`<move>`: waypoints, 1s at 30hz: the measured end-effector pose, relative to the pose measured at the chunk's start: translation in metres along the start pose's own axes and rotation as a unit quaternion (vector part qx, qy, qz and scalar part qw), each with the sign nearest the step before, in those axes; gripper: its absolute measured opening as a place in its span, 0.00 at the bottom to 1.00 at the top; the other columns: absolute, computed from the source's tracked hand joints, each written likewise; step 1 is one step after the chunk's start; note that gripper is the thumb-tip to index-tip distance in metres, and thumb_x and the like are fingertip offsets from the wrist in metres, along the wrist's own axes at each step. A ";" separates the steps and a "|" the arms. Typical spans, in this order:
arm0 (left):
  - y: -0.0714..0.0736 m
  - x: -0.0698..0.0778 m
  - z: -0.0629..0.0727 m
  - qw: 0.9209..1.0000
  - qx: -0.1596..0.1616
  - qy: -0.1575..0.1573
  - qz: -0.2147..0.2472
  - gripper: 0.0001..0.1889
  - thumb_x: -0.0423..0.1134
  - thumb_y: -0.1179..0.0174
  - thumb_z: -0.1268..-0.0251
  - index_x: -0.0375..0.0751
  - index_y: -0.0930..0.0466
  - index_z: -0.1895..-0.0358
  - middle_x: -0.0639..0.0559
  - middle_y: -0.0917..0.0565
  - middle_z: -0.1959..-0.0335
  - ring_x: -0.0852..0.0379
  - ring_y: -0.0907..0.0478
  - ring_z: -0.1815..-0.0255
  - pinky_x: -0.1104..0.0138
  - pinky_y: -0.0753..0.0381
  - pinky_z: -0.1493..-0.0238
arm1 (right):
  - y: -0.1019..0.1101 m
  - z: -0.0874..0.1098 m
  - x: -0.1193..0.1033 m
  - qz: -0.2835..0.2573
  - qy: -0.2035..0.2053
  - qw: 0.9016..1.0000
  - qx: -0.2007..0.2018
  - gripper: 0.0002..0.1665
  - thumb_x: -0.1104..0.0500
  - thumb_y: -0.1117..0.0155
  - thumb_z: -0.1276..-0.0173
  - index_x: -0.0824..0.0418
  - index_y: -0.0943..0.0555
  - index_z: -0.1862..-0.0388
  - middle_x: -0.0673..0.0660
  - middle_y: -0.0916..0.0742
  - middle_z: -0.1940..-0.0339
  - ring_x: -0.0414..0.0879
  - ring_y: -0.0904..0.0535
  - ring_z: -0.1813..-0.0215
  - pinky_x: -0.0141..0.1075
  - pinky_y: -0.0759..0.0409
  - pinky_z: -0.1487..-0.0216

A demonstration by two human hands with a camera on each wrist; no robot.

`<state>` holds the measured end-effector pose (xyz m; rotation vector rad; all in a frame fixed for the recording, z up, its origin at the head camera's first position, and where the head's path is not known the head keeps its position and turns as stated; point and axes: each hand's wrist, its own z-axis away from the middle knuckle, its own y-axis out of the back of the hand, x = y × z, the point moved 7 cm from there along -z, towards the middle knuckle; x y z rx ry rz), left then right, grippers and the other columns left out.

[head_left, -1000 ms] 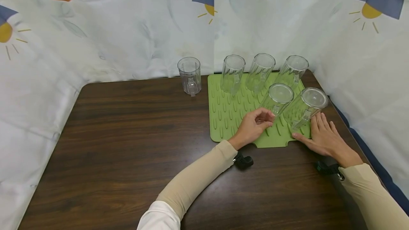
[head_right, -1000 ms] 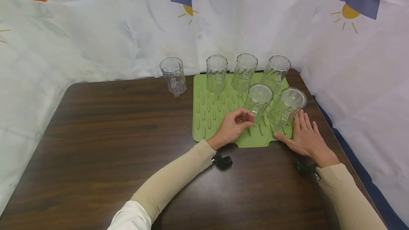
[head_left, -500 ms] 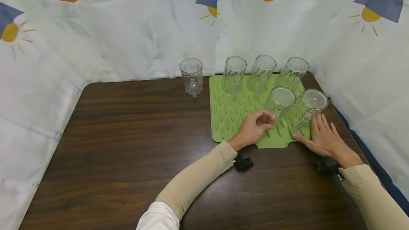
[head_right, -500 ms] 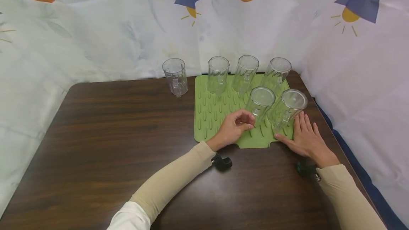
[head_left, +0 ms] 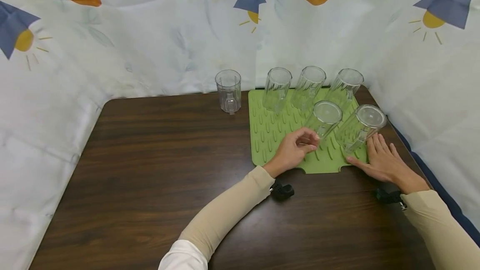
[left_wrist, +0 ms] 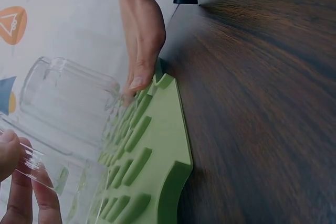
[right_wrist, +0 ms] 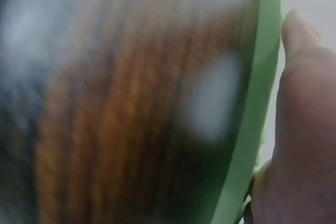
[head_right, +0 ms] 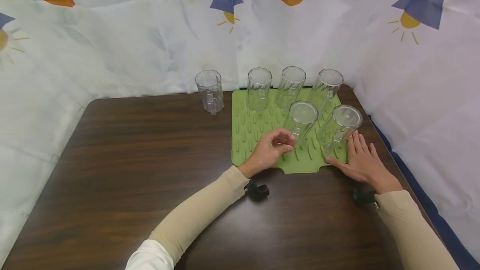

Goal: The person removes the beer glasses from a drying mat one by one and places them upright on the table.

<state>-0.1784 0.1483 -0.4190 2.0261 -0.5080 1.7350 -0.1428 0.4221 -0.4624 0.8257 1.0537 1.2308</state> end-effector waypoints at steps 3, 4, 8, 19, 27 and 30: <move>0.003 0.002 0.002 1.000 0.000 -0.002 -0.003 0.09 0.30 0.36 0.29 0.42 0.18 0.50 0.44 0.12 0.49 0.57 0.14 0.48 0.74 0.14 0.52 | 0.002 0.002 0.002 -0.010 0.002 1.000 -0.006 0.67 0.26 0.55 0.23 0.78 0.68 0.19 0.83 0.63 0.20 0.79 0.69 0.18 0.79 0.64 0.25; 0.004 0.003 0.003 1.000 0.001 -0.004 -0.001 0.09 0.30 0.36 0.29 0.42 0.18 0.50 0.44 0.12 0.49 0.57 0.14 0.48 0.74 0.14 0.51 | 0.002 0.003 0.003 -0.013 0.003 1.000 -0.007 0.67 0.26 0.56 0.23 0.78 0.68 0.19 0.83 0.63 0.20 0.79 0.69 0.18 0.79 0.64 0.25; 0.007 0.006 0.004 1.000 0.003 -0.005 0.005 0.09 0.30 0.36 0.30 0.41 0.18 0.50 0.43 0.12 0.49 0.57 0.14 0.49 0.74 0.14 0.48 | 0.004 0.007 0.005 -0.022 0.005 1.000 -0.003 0.66 0.27 0.54 0.23 0.75 0.70 0.18 0.81 0.65 0.19 0.78 0.69 0.17 0.80 0.65 0.26; 0.018 0.009 0.010 1.000 0.006 -0.004 0.030 0.09 0.28 0.36 0.30 0.39 0.19 0.49 0.39 0.13 0.48 0.51 0.14 0.47 0.73 0.14 0.46 | 0.027 0.022 0.018 -0.020 0.023 0.998 0.058 0.61 0.35 0.51 0.19 0.77 0.68 0.19 0.82 0.64 0.19 0.78 0.69 0.17 0.81 0.58 0.28; 0.026 0.014 0.013 0.999 0.018 -0.013 0.041 0.09 0.29 0.35 0.31 0.40 0.18 0.50 0.40 0.13 0.50 0.59 0.14 0.51 0.72 0.13 0.49 | 0.067 0.033 0.023 -0.061 0.075 0.978 0.187 0.48 0.48 0.54 0.14 0.79 0.63 0.19 0.86 0.56 0.20 0.81 0.63 0.18 0.73 0.60 0.19; 0.028 0.015 0.014 0.999 0.022 -0.013 0.045 0.09 0.28 0.35 0.31 0.40 0.18 0.50 0.40 0.13 0.49 0.61 0.14 0.52 0.71 0.13 0.50 | 0.084 0.038 0.020 -0.070 0.075 0.968 0.229 0.46 0.49 0.55 0.14 0.76 0.61 0.17 0.84 0.55 0.19 0.81 0.60 0.18 0.72 0.60 0.18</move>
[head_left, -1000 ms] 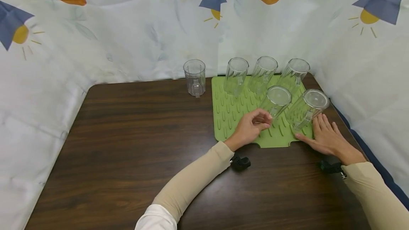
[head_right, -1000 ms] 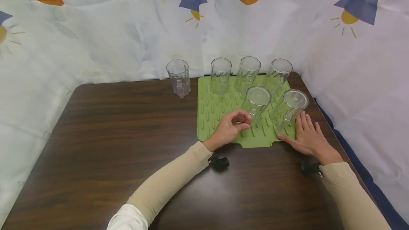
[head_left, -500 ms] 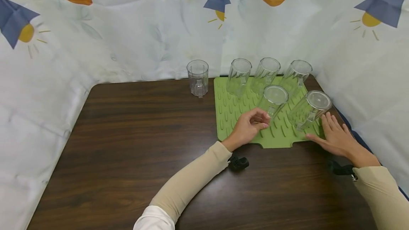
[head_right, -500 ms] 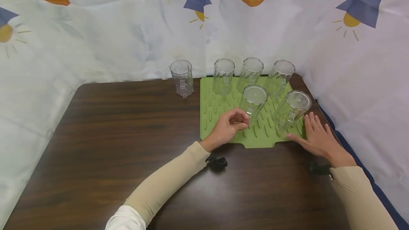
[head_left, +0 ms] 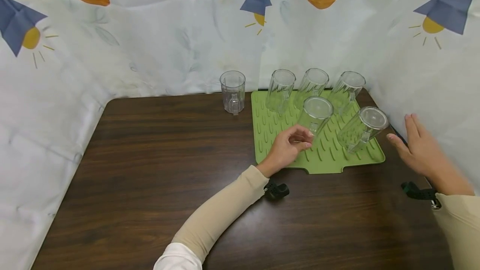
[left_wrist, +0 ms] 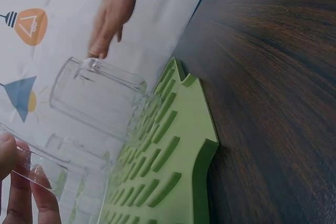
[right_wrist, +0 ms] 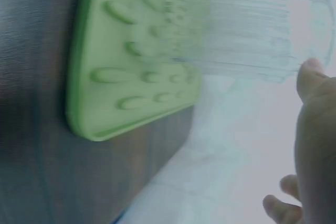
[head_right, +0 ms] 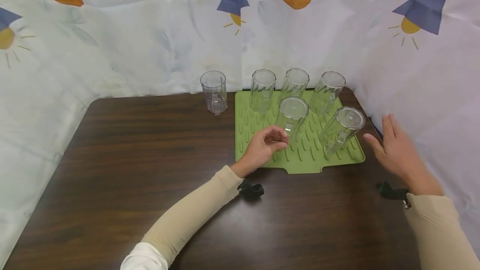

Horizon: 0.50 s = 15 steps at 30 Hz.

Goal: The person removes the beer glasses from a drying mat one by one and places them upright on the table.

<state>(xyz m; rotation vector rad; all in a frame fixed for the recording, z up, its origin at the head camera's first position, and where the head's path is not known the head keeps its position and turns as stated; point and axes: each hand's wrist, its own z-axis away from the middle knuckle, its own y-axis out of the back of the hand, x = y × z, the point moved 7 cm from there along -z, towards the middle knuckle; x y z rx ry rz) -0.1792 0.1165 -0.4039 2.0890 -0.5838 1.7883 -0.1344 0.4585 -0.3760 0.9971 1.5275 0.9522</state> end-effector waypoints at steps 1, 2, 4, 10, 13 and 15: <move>0.001 0.000 0.000 1.000 0.000 -0.001 0.000 0.09 0.28 0.35 0.31 0.40 0.18 0.50 0.40 0.13 0.49 0.61 0.14 0.52 0.71 0.13 0.50 | 0.005 -0.001 -0.002 0.001 0.001 1.000 0.014 0.45 0.48 0.56 0.14 0.75 0.61 0.17 0.83 0.54 0.18 0.82 0.59 0.18 0.72 0.60 0.18; 0.002 0.001 0.001 1.000 0.000 -0.003 -0.001 0.10 0.28 0.35 0.31 0.40 0.18 0.50 0.40 0.13 0.49 0.60 0.14 0.51 0.71 0.13 0.49 | 0.010 -0.002 -0.005 0.001 -0.001 1.000 0.027 0.45 0.47 0.57 0.14 0.73 0.61 0.16 0.82 0.54 0.18 0.82 0.59 0.18 0.73 0.59 0.19; 0.004 0.003 0.002 1.000 0.000 -0.005 -0.004 0.09 0.29 0.35 0.30 0.40 0.18 0.50 0.39 0.13 0.48 0.59 0.14 0.50 0.71 0.13 0.48 | 0.020 -0.004 -0.011 0.008 -0.007 0.999 0.053 0.45 0.45 0.57 0.14 0.70 0.60 0.15 0.80 0.53 0.17 0.82 0.57 0.18 0.75 0.57 0.20; 0.010 0.009 0.006 1.000 0.001 -0.012 -0.016 0.09 0.29 0.36 0.30 0.39 0.19 0.50 0.38 0.14 0.48 0.54 0.14 0.48 0.73 0.14 0.48 | 0.047 -0.010 -0.037 0.006 0.003 0.991 0.136 0.47 0.38 0.56 0.16 0.68 0.53 0.15 0.79 0.47 0.17 0.82 0.51 0.19 0.76 0.53 0.22; 0.012 0.013 0.007 0.999 0.004 -0.019 -0.031 0.08 0.28 0.36 0.29 0.38 0.19 0.51 0.38 0.14 0.50 0.52 0.15 0.49 0.73 0.14 0.48 | 0.058 -0.011 -0.049 -0.007 0.019 0.983 0.183 0.50 0.33 0.55 0.19 0.67 0.48 0.16 0.79 0.43 0.19 0.81 0.47 0.20 0.75 0.50 0.22; 0.013 0.016 0.008 0.999 0.004 -0.022 -0.041 0.08 0.28 0.36 0.29 0.38 0.19 0.51 0.38 0.13 0.51 0.52 0.15 0.49 0.73 0.14 0.48 | 0.064 -0.011 -0.056 -0.011 0.031 0.978 0.207 0.52 0.30 0.54 0.21 0.66 0.47 0.17 0.79 0.41 0.20 0.80 0.45 0.21 0.75 0.48 0.22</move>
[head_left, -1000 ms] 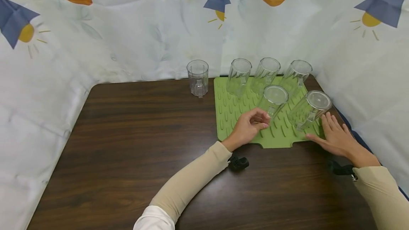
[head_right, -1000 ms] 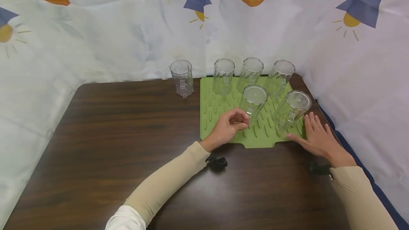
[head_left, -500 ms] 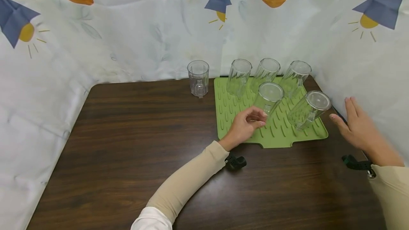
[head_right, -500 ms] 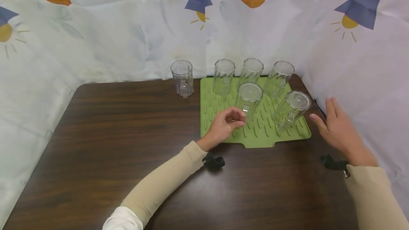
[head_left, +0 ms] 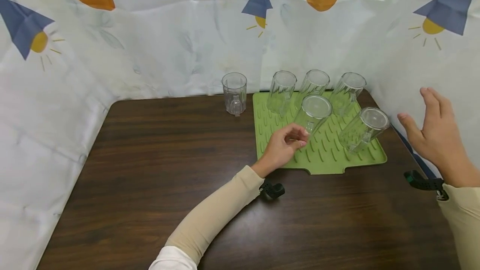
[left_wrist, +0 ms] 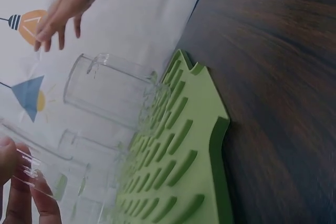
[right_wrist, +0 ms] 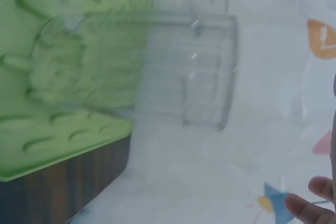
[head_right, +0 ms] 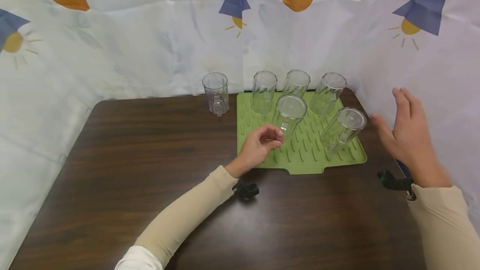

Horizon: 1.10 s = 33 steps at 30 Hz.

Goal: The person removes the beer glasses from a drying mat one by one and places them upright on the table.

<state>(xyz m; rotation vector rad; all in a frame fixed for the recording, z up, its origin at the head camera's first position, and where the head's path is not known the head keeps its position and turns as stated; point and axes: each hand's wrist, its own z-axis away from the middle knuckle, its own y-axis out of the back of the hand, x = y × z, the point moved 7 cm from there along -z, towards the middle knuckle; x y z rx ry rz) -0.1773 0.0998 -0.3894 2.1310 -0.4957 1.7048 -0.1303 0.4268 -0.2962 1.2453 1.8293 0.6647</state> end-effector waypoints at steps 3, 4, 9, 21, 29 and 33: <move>0.003 0.004 0.002 1.000 -0.001 0.002 -0.015 0.08 0.28 0.37 0.29 0.39 0.18 0.50 0.39 0.13 0.51 0.52 0.15 0.50 0.73 0.14 0.48 | 0.003 -0.006 -0.011 -0.007 0.011 1.000 0.015 0.53 0.27 0.55 0.23 0.64 0.46 0.16 0.78 0.41 0.21 0.79 0.44 0.22 0.75 0.46 0.23; 0.004 0.005 0.002 1.000 -0.003 0.003 -0.022 0.08 0.28 0.37 0.29 0.39 0.18 0.50 0.40 0.13 0.52 0.53 0.15 0.50 0.73 0.14 0.48 | 0.004 -0.007 -0.015 -0.008 0.018 1.000 0.020 0.54 0.26 0.56 0.24 0.63 0.45 0.17 0.78 0.40 0.21 0.79 0.43 0.22 0.75 0.45 0.23; 0.008 0.011 0.007 0.997 -0.009 -0.004 -0.076 0.08 0.31 0.38 0.27 0.42 0.18 0.48 0.43 0.12 0.50 0.52 0.14 0.49 0.73 0.15 0.47 | 0.005 -0.015 -0.032 -0.018 0.047 0.998 0.044 0.54 0.23 0.57 0.26 0.59 0.43 0.17 0.76 0.37 0.23 0.78 0.37 0.28 0.74 0.37 0.31; 0.016 0.033 0.009 0.982 0.000 -0.100 -0.162 0.10 0.27 0.39 0.28 0.37 0.18 0.48 0.42 0.12 0.53 0.51 0.13 0.52 0.76 0.16 0.48 | 0.000 -0.025 -0.056 -0.103 0.034 0.992 0.064 0.38 0.38 0.50 0.19 0.56 0.37 0.19 0.66 0.32 0.24 0.57 0.26 0.26 0.08 0.41 0.39; 0.023 0.043 0.012 0.964 0.014 -0.144 -0.224 0.11 0.24 0.39 0.30 0.37 0.18 0.48 0.44 0.13 0.54 0.52 0.14 0.54 0.75 0.16 0.50 | -0.014 -0.026 -0.070 -0.257 0.015 0.964 0.058 0.29 0.53 0.48 0.18 0.57 0.34 0.22 0.40 0.31 0.30 0.24 0.24 0.39 0.11 0.26 0.49; 0.026 0.050 0.014 0.949 0.019 -0.174 -0.261 0.11 0.23 0.39 0.32 0.37 0.18 0.50 0.45 0.12 0.55 0.53 0.14 0.55 0.73 0.16 0.50 | -0.024 -0.024 -0.077 -0.296 0.000 0.955 0.033 0.28 0.55 0.51 0.17 0.58 0.36 0.22 0.41 0.30 0.30 0.28 0.22 0.42 0.13 0.24 0.52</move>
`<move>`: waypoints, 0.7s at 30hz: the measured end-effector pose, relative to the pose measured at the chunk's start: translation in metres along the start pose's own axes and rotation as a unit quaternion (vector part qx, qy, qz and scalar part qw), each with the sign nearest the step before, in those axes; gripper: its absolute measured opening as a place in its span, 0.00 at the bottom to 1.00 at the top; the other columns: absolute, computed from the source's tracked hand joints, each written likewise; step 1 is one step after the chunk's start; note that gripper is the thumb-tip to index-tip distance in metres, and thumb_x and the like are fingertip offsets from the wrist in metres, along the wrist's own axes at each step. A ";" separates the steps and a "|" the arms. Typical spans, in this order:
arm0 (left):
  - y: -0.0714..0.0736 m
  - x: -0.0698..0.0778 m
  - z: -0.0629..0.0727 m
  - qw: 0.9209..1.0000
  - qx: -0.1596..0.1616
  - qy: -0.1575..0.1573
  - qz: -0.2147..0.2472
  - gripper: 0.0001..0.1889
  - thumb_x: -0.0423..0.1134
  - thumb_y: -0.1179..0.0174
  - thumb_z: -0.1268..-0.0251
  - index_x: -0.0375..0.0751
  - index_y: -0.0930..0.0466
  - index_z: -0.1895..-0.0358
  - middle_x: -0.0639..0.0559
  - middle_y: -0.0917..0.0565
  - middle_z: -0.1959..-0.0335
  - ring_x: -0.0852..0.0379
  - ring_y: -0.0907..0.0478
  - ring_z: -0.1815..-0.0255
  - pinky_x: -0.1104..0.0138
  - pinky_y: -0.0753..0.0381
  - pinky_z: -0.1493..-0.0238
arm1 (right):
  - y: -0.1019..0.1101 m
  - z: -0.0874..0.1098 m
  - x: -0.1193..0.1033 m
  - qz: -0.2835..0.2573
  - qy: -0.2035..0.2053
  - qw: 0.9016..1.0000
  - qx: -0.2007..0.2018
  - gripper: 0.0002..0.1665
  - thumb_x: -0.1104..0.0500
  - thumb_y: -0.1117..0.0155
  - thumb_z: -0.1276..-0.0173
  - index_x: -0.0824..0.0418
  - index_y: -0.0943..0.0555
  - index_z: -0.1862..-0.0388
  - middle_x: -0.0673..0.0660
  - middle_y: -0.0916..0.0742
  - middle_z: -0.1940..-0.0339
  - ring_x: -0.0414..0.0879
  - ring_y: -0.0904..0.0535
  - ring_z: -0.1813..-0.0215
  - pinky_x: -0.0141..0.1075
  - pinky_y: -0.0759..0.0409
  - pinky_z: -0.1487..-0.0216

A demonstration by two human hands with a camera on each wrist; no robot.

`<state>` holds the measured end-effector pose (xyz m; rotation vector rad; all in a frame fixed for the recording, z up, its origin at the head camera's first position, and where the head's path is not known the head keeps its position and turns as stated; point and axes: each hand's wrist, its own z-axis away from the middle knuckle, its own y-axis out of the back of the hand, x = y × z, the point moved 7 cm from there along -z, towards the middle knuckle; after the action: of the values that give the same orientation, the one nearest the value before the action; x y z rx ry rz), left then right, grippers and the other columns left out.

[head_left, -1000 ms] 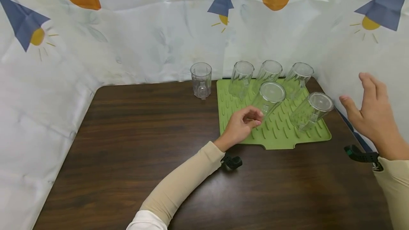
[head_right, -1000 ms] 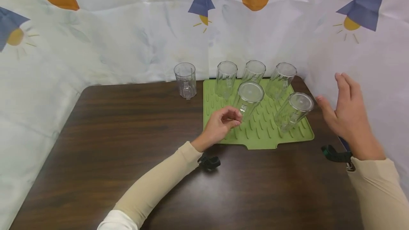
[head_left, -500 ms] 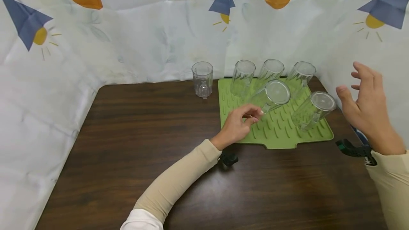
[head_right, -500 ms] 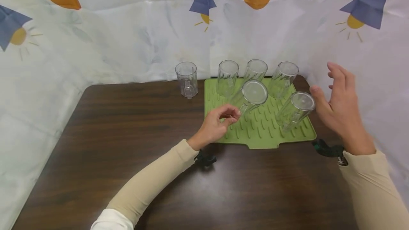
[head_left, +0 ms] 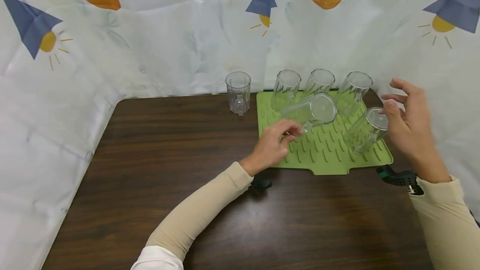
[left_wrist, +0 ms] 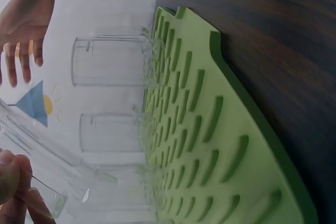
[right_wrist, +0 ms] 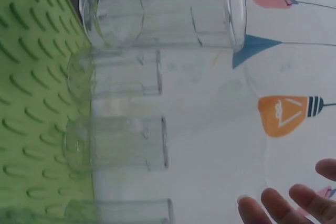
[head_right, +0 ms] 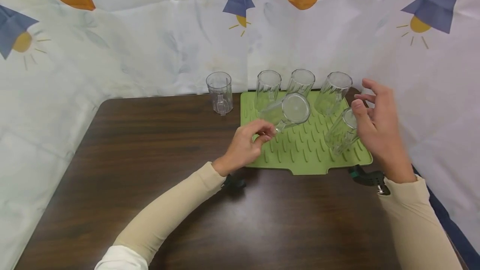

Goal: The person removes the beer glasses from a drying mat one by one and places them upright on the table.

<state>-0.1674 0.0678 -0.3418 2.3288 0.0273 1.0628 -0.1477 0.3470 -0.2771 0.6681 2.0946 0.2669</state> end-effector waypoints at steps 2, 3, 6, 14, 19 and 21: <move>0.002 0.001 0.000 1.000 0.000 -0.011 -0.018 0.11 0.22 0.39 0.31 0.37 0.18 0.50 0.46 0.12 0.56 0.54 0.14 0.54 0.72 0.15 0.49 | -0.006 0.003 0.000 -0.005 -0.013 1.000 -0.012 0.28 0.56 0.52 0.17 0.57 0.37 0.22 0.41 0.30 0.31 0.27 0.22 0.44 0.15 0.23 0.53; 0.002 0.001 0.000 1.000 -0.001 -0.015 -0.025 0.11 0.22 0.39 0.31 0.37 0.18 0.50 0.46 0.12 0.56 0.54 0.14 0.53 0.72 0.15 0.49 | -0.010 0.004 0.000 -0.005 -0.018 1.000 -0.019 0.27 0.56 0.53 0.16 0.56 0.37 0.21 0.40 0.29 0.30 0.27 0.22 0.45 0.15 0.24 0.53; 0.004 0.002 0.001 0.999 -0.003 -0.021 -0.042 0.12 0.22 0.41 0.30 0.37 0.17 0.50 0.46 0.13 0.55 0.54 0.14 0.53 0.71 0.14 0.50 | -0.020 0.010 -0.001 -0.008 -0.005 0.999 -0.039 0.27 0.59 0.55 0.15 0.59 0.38 0.21 0.40 0.28 0.30 0.26 0.21 0.46 0.15 0.24 0.52; 0.006 0.005 0.003 0.996 -0.005 -0.045 -0.077 0.18 0.16 0.48 0.33 0.38 0.16 0.49 0.47 0.15 0.56 0.55 0.13 0.53 0.73 0.14 0.53 | -0.043 0.021 0.000 -0.060 0.009 0.997 -0.054 0.27 0.64 0.57 0.16 0.64 0.38 0.21 0.48 0.26 0.31 0.32 0.19 0.42 0.17 0.19 0.52; 0.010 0.005 0.006 0.994 0.002 -0.051 -0.099 0.27 0.11 0.53 0.45 0.38 0.16 0.48 0.47 0.15 0.55 0.56 0.13 0.53 0.74 0.13 0.52 | -0.062 0.025 0.001 -0.135 -0.003 0.988 -0.072 0.26 0.65 0.56 0.16 0.63 0.37 0.22 0.53 0.26 0.31 0.35 0.17 0.44 0.20 0.17 0.52; 0.011 0.006 0.007 0.992 0.005 -0.057 -0.110 0.28 0.11 0.53 0.46 0.38 0.16 0.48 0.47 0.15 0.56 0.56 0.13 0.54 0.74 0.13 0.52 | -0.068 0.027 0.002 -0.184 -0.012 0.980 -0.077 0.26 0.65 0.55 0.16 0.62 0.36 0.22 0.55 0.26 0.31 0.37 0.17 0.44 0.21 0.16 0.52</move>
<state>-0.1609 0.0566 -0.3355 2.3280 0.2407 0.8207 -0.1516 0.2898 -0.3229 0.1838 2.1020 0.2072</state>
